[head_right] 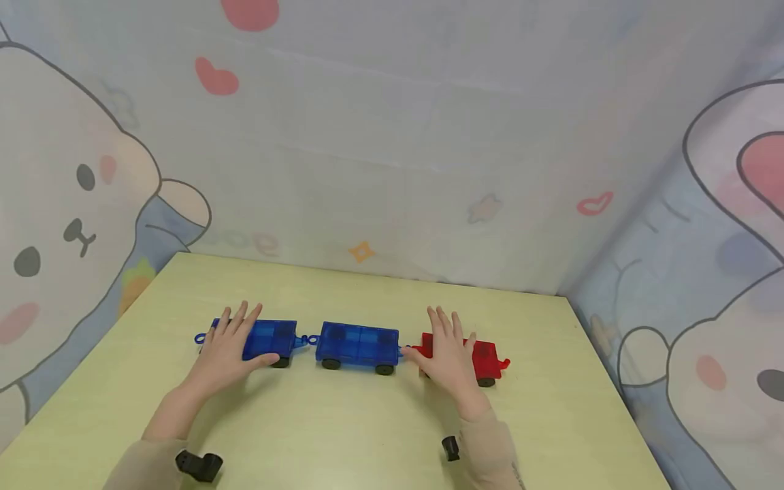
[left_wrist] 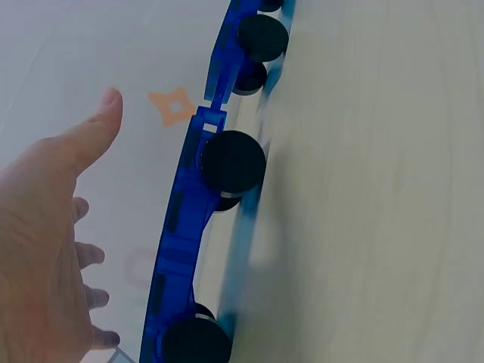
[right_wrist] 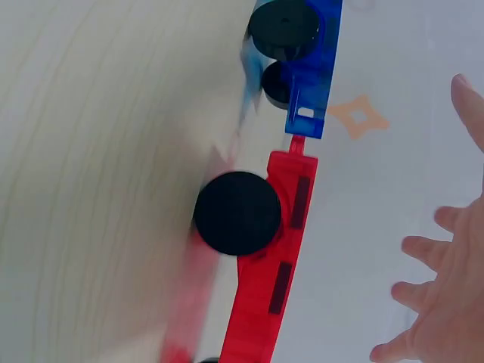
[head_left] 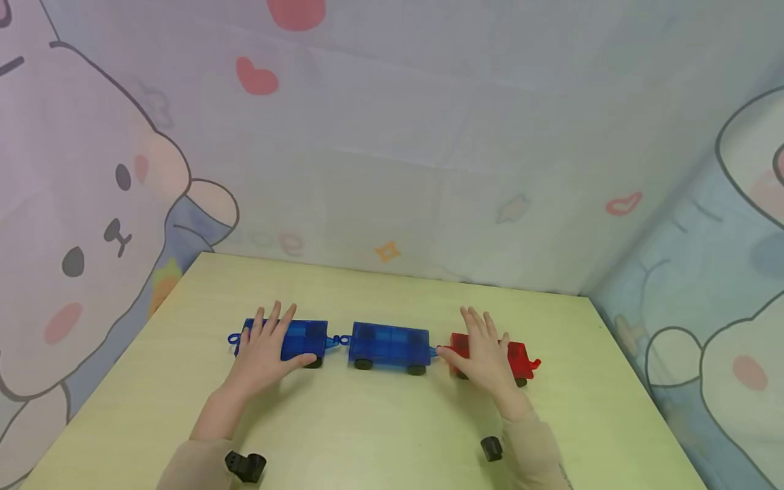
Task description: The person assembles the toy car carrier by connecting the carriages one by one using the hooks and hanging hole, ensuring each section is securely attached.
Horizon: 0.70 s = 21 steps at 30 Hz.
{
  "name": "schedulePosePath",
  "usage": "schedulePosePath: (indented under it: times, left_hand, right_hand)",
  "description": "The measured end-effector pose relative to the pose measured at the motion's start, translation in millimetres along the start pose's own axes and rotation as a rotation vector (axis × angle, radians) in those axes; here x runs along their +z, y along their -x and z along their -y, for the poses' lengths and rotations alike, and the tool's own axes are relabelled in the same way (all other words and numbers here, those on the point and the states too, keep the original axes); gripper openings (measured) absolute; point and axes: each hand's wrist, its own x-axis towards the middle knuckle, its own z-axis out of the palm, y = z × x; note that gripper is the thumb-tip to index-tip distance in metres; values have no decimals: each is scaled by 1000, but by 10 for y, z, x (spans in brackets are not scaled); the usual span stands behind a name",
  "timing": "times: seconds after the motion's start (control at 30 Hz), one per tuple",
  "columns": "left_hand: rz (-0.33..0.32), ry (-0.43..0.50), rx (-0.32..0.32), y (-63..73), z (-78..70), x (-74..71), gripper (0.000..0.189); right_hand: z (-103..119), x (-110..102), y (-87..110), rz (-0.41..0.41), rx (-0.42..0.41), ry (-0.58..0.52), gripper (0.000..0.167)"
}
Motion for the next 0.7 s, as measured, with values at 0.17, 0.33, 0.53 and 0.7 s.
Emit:
schedulePosePath:
  times: [0.17,0.33,0.53,0.7]
  left_hand:
    - [24,23,47,-65,52,24,108]
    - [33,66,68,-139,115,61,112]
    - [34,103,83,-192,170,57,110]
    - [43,94,101,-221,239,69,104]
  right_hand:
    - [54,75,-80,-8,-25,-28,99]
    - [141,129,-169,21,-69,-53,104]
    - [313,202,-270,83,-167,-57,105]
    - [431,318,-352,145,-235,-43,103]
